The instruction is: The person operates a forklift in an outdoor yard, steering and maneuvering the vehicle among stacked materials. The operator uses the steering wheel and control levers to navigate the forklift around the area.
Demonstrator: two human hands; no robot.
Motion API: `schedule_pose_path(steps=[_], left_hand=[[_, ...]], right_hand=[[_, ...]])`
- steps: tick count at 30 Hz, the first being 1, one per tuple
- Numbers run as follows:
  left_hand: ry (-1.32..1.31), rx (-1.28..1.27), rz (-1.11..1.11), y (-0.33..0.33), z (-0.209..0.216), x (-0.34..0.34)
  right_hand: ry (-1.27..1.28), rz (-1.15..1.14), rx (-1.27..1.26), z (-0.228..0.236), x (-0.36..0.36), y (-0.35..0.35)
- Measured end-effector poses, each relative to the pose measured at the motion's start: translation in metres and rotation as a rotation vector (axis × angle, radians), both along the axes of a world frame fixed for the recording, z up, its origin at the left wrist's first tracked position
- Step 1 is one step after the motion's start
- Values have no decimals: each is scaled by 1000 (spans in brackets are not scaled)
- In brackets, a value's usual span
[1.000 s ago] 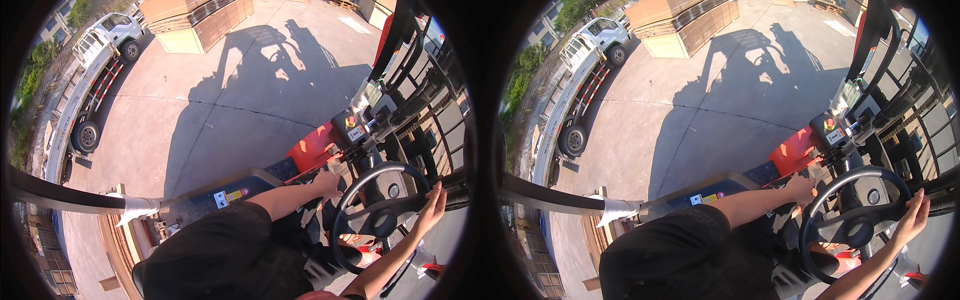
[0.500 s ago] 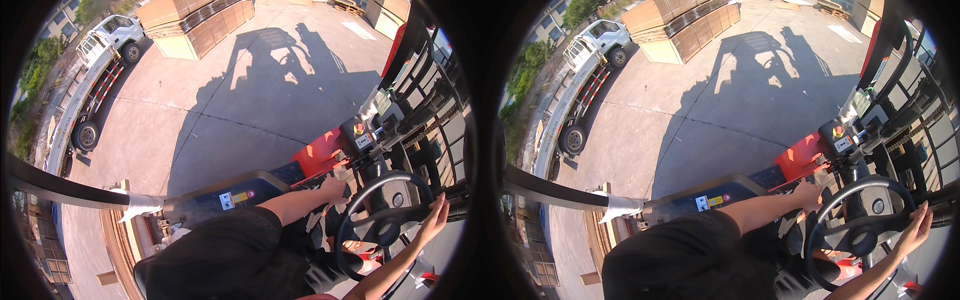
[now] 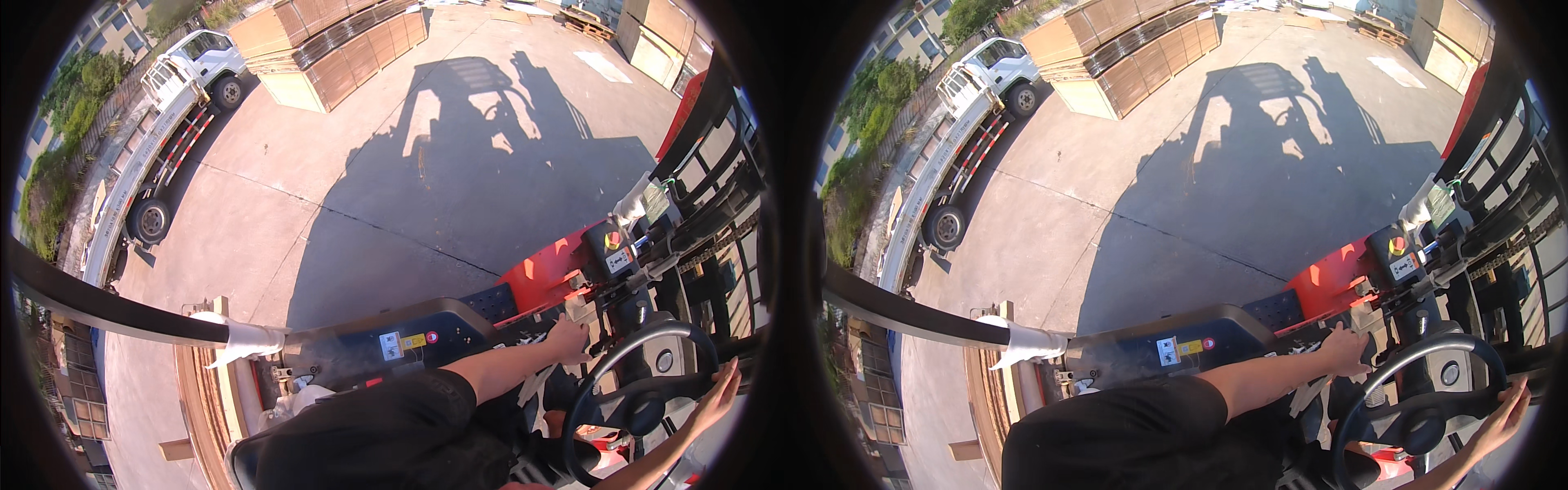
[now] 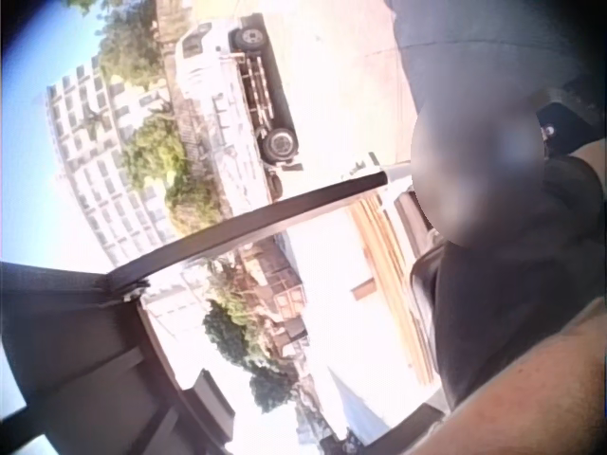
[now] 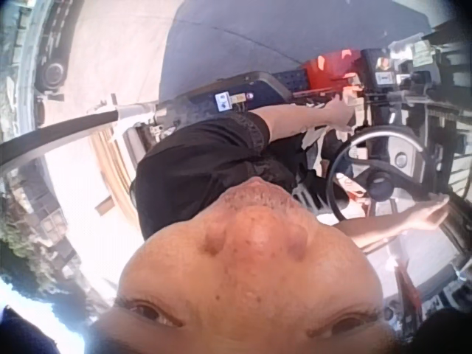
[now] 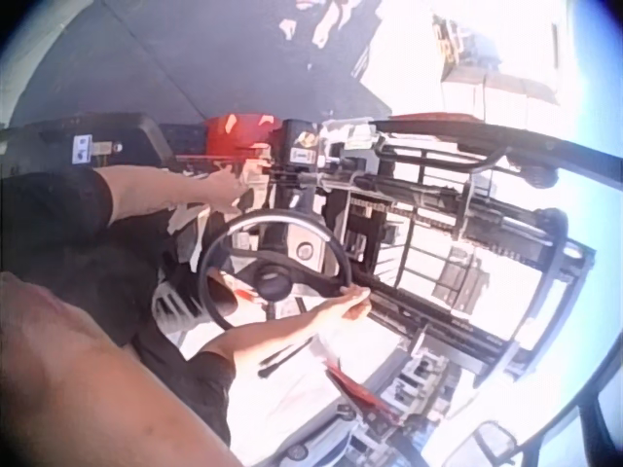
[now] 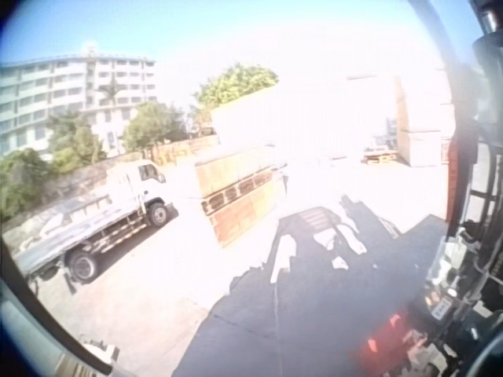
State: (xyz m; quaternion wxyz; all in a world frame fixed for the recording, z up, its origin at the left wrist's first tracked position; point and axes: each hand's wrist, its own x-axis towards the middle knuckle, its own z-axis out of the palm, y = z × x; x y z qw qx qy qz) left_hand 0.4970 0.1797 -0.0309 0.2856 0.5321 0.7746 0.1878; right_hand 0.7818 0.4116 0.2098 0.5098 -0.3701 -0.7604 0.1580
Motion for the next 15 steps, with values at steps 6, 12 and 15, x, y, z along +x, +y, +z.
schedule_pose_path(steps=[6, 12, 15], left_hand=[[56, -8, 1, 75, 5, -1], [24, -24, -26, 132, 6, -13], [55, -26, -14, 153, 7, -14]], right_hand=[[-57, -50, -97, 4, 6, 80], [-77, -67, -112, 9, -4, 128], [-7, -12, -86, 9, -15, 141]])
